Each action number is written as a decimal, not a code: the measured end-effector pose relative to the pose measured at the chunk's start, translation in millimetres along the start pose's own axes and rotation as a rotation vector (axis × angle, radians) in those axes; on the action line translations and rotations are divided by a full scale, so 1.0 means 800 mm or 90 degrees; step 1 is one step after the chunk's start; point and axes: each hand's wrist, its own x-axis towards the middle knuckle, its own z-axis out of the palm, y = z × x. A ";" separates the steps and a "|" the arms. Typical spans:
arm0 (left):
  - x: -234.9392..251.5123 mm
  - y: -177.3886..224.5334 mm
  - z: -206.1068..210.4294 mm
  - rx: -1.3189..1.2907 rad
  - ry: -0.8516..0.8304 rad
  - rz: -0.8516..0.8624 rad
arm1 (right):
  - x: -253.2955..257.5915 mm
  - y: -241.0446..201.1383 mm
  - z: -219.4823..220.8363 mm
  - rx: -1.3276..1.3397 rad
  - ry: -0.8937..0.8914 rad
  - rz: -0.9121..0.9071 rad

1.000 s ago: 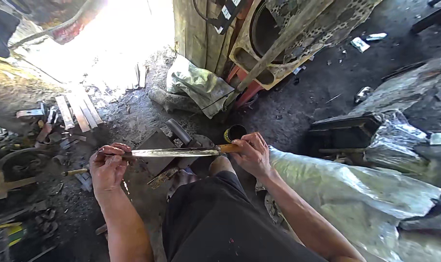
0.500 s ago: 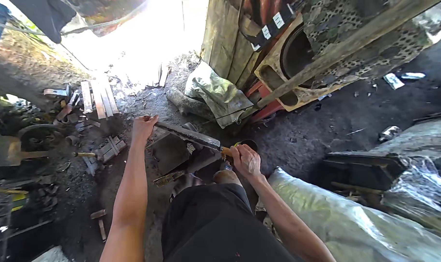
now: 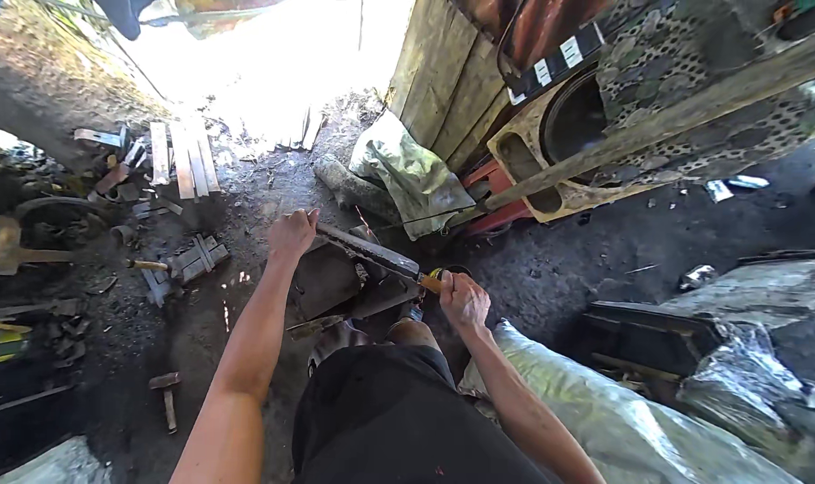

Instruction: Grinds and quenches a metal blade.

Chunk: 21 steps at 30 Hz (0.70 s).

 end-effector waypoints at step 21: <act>0.006 -0.024 -0.010 0.010 0.009 -0.020 | 0.029 -0.014 0.012 0.026 -0.043 -0.029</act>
